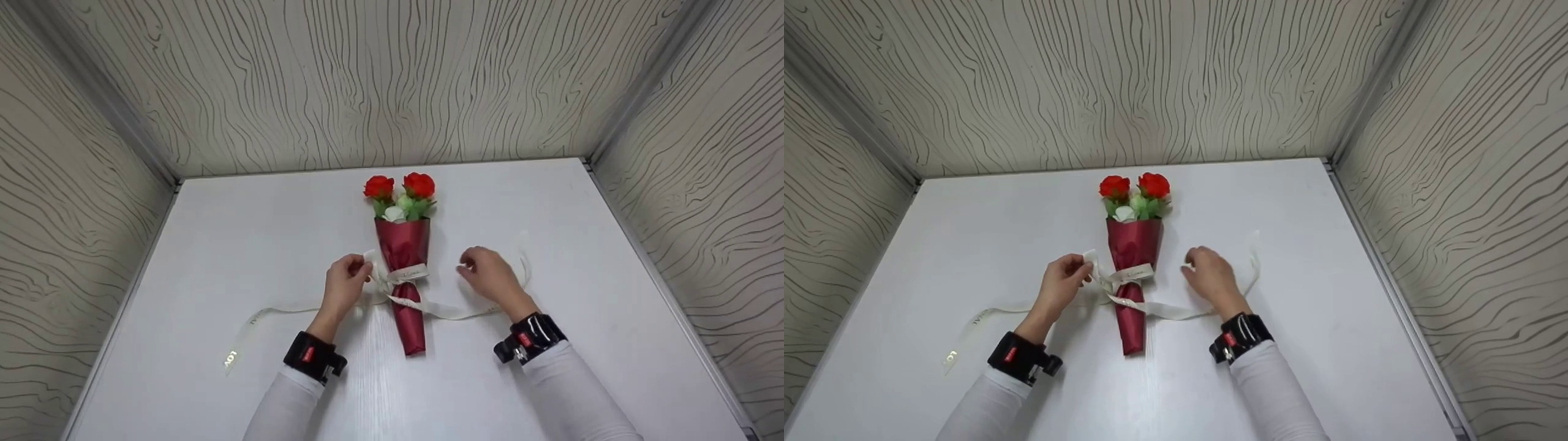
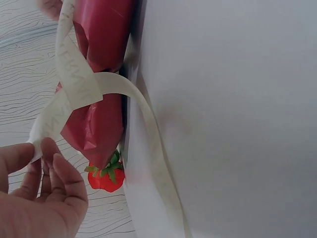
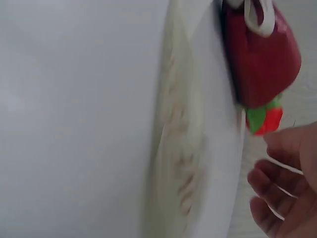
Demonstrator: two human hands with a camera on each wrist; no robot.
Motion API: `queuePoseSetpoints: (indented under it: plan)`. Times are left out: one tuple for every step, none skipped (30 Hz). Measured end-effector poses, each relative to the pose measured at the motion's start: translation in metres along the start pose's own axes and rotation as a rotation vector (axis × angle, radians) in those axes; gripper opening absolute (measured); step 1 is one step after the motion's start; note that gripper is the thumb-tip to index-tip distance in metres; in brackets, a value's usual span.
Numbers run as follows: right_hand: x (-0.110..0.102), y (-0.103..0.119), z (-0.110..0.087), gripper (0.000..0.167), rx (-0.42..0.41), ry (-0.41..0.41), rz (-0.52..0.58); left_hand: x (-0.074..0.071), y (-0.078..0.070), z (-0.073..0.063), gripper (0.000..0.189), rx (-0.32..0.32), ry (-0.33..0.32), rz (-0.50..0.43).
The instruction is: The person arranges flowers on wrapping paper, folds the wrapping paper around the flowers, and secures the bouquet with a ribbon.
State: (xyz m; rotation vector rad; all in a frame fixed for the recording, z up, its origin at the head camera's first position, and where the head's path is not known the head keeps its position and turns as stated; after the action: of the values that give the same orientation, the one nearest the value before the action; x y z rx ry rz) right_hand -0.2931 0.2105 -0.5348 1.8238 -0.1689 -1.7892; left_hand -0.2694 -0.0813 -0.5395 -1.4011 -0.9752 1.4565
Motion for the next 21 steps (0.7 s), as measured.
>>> queuePoseSetpoints:
  plan:
    - [0.006, 0.013, 0.000, 0.014, -0.046, 0.059, 0.037, 0.000, 0.000, 0.000, 0.012, -0.002, -0.002, -0.001]
    - [0.012, 0.026, -0.001, 0.016, -0.092, 0.116, 0.064, 0.000, 0.000, 0.000, 0.012, 0.000, -0.001, 0.001]
    - [0.018, 0.037, -0.002, 0.019, -0.134, 0.170, 0.076, 0.000, -0.001, 0.000, 0.012, 0.000, 0.000, 0.006]
    - [0.024, 0.047, -0.003, 0.021, -0.173, 0.216, 0.081, 0.000, -0.001, 0.000, 0.011, 0.001, 0.002, 0.006]
    - [0.029, 0.055, -0.005, 0.025, -0.204, 0.254, 0.075, 0.000, -0.002, -0.001, 0.011, 0.001, 0.002, 0.007]
    - [0.033, 0.062, -0.006, 0.028, -0.229, 0.281, 0.060, 0.001, -0.002, -0.001, 0.011, 0.005, 0.003, 0.009]
    - [0.036, 0.067, -0.008, 0.030, -0.249, 0.297, 0.045, 0.001, -0.003, -0.001, 0.011, 0.008, 0.005, 0.009]
    - [0.039, 0.070, -0.009, 0.030, -0.264, 0.309, 0.033, 0.001, -0.003, -0.001, 0.011, 0.012, 0.009, 0.009]
    - [0.041, 0.072, -0.009, 0.030, -0.273, 0.315, 0.030, 0.002, -0.003, -0.001, 0.011, 0.013, 0.010, 0.007]
    - [0.042, 0.072, -0.009, 0.028, -0.285, 0.317, 0.040, 0.002, -0.004, -0.001, 0.011, 0.013, 0.013, 0.003]
    - [0.042, 0.072, -0.009, 0.025, -0.289, 0.319, 0.060, 0.002, -0.004, -0.001, 0.011, 0.011, 0.013, 0.002]
    - [0.042, 0.071, -0.009, 0.021, -0.282, 0.323, 0.092, 0.002, -0.003, -0.001, 0.011, 0.009, 0.013, 0.000]
    - [0.041, 0.069, -0.009, 0.017, -0.275, 0.327, 0.130, 0.002, -0.003, -0.001, 0.011, 0.003, 0.012, -0.004]
    - [0.039, 0.067, -0.008, 0.014, -0.263, 0.331, 0.170, 0.001, -0.003, -0.001, 0.011, 0.000, 0.013, -0.006]
    - [0.038, 0.065, -0.008, 0.012, -0.249, 0.336, 0.213, 0.001, -0.003, -0.001, 0.010, -0.006, 0.011, -0.009]
    - [0.036, 0.062, -0.008, 0.011, -0.234, 0.339, 0.250, 0.000, -0.003, -0.001, 0.010, -0.012, 0.009, -0.011]
    - [0.034, 0.060, -0.008, 0.010, -0.212, 0.342, 0.282, 0.000, -0.003, -0.001, 0.010, -0.015, 0.009, -0.012]
    - [0.032, 0.058, -0.007, 0.009, -0.193, 0.346, 0.310, 0.000, -0.003, -0.001, 0.010, -0.017, 0.008, -0.013]
    - [0.030, 0.056, -0.007, 0.009, -0.181, 0.346, 0.335, -0.001, -0.003, -0.001, 0.010, -0.017, 0.008, -0.014]
    - [0.029, 0.054, -0.007, 0.010, -0.165, 0.348, 0.356, 0.000, -0.003, -0.001, 0.010, -0.014, 0.008, -0.016]
    - [0.029, 0.052, -0.007, 0.010, -0.149, 0.350, 0.374, 0.000, -0.002, 0.000, 0.010, -0.014, 0.007, -0.017]
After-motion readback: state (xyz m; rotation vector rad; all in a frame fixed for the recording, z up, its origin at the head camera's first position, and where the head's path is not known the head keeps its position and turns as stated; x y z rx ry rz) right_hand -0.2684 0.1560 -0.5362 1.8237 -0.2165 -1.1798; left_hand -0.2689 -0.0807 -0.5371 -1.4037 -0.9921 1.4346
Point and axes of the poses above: each hand's wrist, its own z-axis towards the middle knuckle, its own x-axis out of the palm, y = z × x, the point moved 3 cm from there along z, towards the middle knuckle, and after that the axes turned 5 degrees about y, right-handed, at the moved point
